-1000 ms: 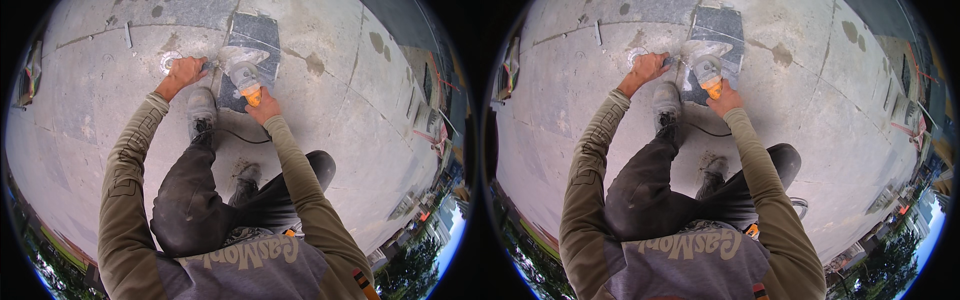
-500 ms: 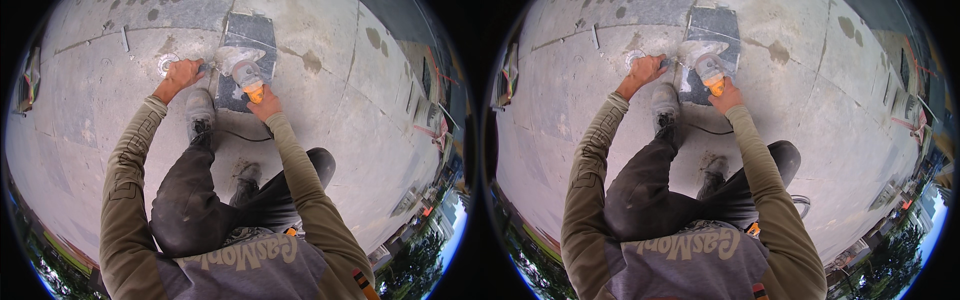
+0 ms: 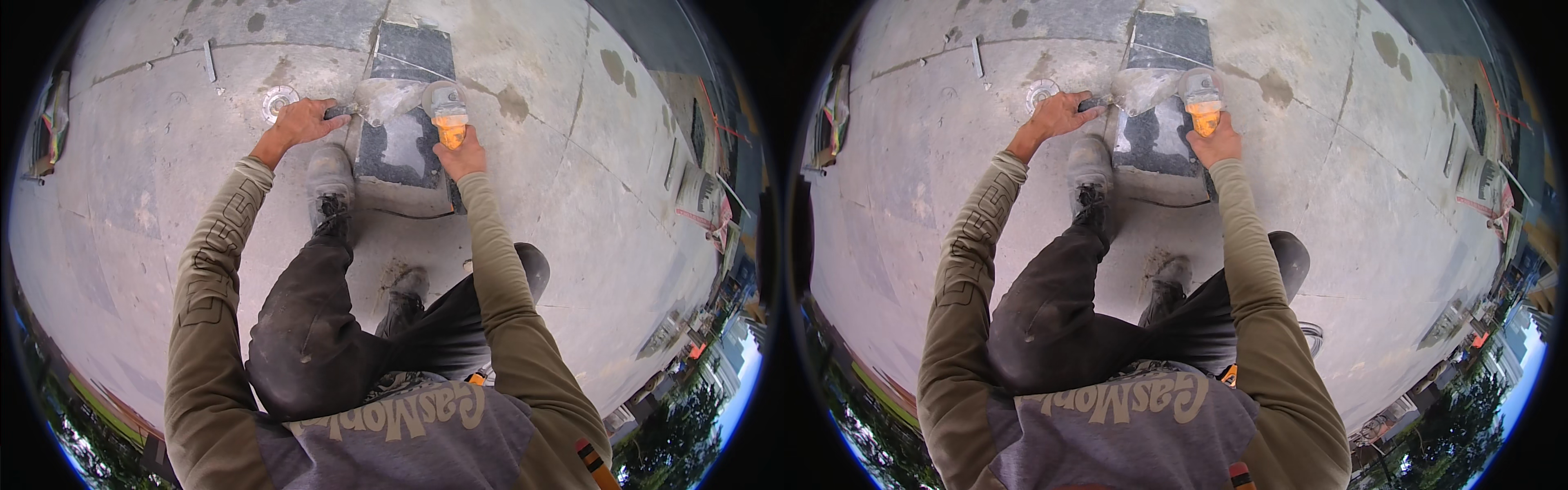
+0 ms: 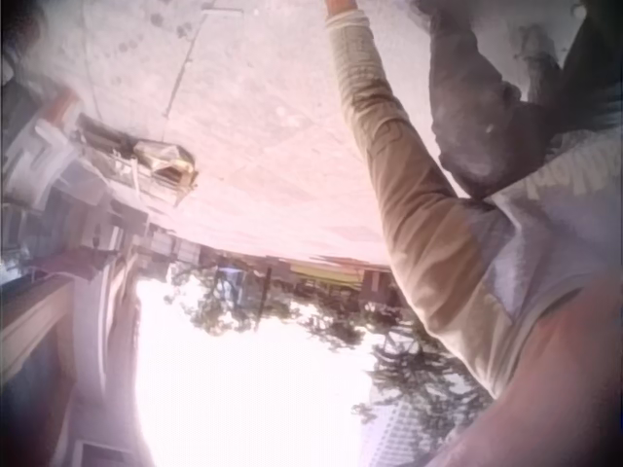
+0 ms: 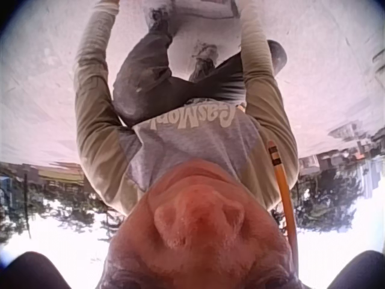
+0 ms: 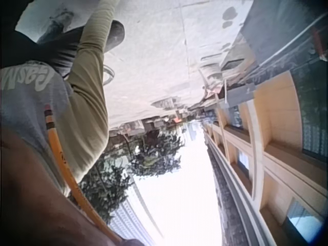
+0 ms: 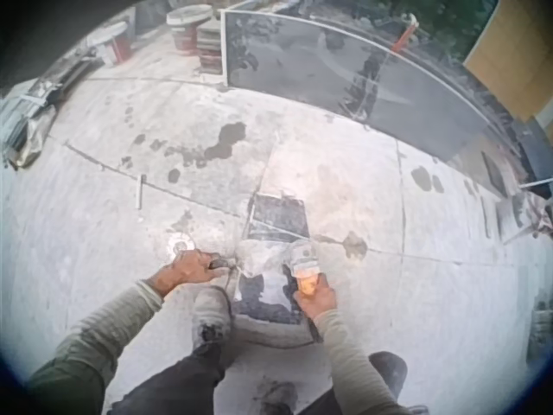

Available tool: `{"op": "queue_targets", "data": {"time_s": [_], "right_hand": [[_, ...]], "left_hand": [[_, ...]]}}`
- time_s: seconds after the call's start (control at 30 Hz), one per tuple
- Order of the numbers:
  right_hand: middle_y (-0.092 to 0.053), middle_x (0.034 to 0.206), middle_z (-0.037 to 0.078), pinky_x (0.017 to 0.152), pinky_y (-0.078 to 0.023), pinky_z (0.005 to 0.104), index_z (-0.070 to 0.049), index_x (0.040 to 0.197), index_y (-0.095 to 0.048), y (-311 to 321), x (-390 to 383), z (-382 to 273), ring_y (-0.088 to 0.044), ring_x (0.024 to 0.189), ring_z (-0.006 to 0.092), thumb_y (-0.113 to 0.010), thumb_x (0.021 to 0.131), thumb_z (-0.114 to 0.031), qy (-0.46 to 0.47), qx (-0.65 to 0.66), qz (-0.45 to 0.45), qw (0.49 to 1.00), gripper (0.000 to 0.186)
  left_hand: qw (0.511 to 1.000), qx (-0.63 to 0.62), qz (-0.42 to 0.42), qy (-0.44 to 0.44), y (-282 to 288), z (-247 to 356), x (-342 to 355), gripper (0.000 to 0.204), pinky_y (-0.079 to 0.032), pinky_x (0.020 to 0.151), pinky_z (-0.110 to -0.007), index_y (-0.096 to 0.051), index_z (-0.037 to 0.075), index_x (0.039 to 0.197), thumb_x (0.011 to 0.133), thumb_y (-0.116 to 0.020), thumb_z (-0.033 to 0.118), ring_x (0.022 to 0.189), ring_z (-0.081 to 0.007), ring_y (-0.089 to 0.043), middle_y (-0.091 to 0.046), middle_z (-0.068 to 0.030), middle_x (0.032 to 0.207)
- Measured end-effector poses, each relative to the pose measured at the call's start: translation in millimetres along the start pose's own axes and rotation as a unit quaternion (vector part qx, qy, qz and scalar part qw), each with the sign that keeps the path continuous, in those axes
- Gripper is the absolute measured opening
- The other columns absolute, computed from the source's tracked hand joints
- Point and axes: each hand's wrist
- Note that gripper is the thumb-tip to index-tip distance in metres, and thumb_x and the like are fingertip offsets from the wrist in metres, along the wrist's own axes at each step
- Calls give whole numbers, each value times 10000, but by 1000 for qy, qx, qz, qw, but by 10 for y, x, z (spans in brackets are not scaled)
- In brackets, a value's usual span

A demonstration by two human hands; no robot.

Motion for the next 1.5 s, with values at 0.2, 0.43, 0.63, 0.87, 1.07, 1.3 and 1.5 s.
{"op": "queue_targets", "data": {"time_s": [0.2, 0.43, 0.63, 0.87, 1.07, 1.3, 1.5], "right_hand": [[-736, 1141, 255, 970, -562, 494, -59, 1323, -500, -187, -160, -243, -708, 1082, 456, -808, 754, -369, 6, -26, -45, 999, 718], [-731, 1121, 279, 960, -564, 515, -46, 1344, -467, -414, -376, -474, -704, 1081, 469, -805, 769, -354, 37, -52, -108, 992, 735], [-733, 1125, 275, 960, -567, 508, -45, 1365, -463, -322, -127, -368, -707, 1087, 456, -801, 772, -361, 33, -32, -50, 998, 752], [-734, 1127, 275, 972, -561, 512, -46, 1353, -464, -462, -127, -480, -705, 1088, 463, -801, 764, -365, 44, -37, -87, 995, 750], [-731, 1130, 278, 974, -558, 519, -52, 1324, -474, -494, -206, -517, -706, 1082, 468, -808, 761, -357, 46, -60, -93, 993, 722], [-725, 1148, 278, 976, -556, 519, -48, 1306, -487, -431, -106, -526, -702, 1089, 467, -823, 759, -345, 45, -32, -80, 995, 707], [-721, 1170, 279, 979, -557, 511, -40, 1333, -484, -404, 23, -512, -698, 1101, 462, -809, 764, -337, 40, 1, -54, 998, 720]], "left_hand": [[997, 72, -19, -37, -102, -13, 22, 553, -596, 748, -529, -660, 113, 1357, 982, -666, 520, 918, -398, -749, -761, -191, 892], [994, 90, -5, -54, -103, -55, -2, 534, -601, 714, -524, -664, 117, 1346, 989, -655, 514, 886, -397, -751, -760, -188, 889], [995, 80, -7, -55, -88, -5, 19, 527, -602, 700, -519, -662, 107, 1337, 996, -648, 508, 875, -392, -752, -761, -187, 887], [996, 77, -5, -49, -120, -42, 22, 523, -600, 702, -532, -656, 117, 1344, 996, -643, 507, 880, -397, -751, -761, -186, 885], [996, 78, -18, -36, -97, -11, -6, 509, -598, 735, -548, -661, 113, 1331, 989, -657, 490, 898, -400, -751, -762, -195, 907], [998, 58, -27, -10, -94, 27, -12, 504, -600, 742, -538, -669, 107, 1315, 982, -669, 485, 895, -402, -749, -762, -189, 908], [999, 33, -29, -8, -102, 89, -20, 504, -598, 760, -531, -677, 88, 1303, 987, -662, 480, 906, -411, -744, -766, -192, 934]]}}
Point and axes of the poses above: each hand's wrist, its own x-axis towards the middle knuckle, its own y-axis out of the back of the hand, z = x × y
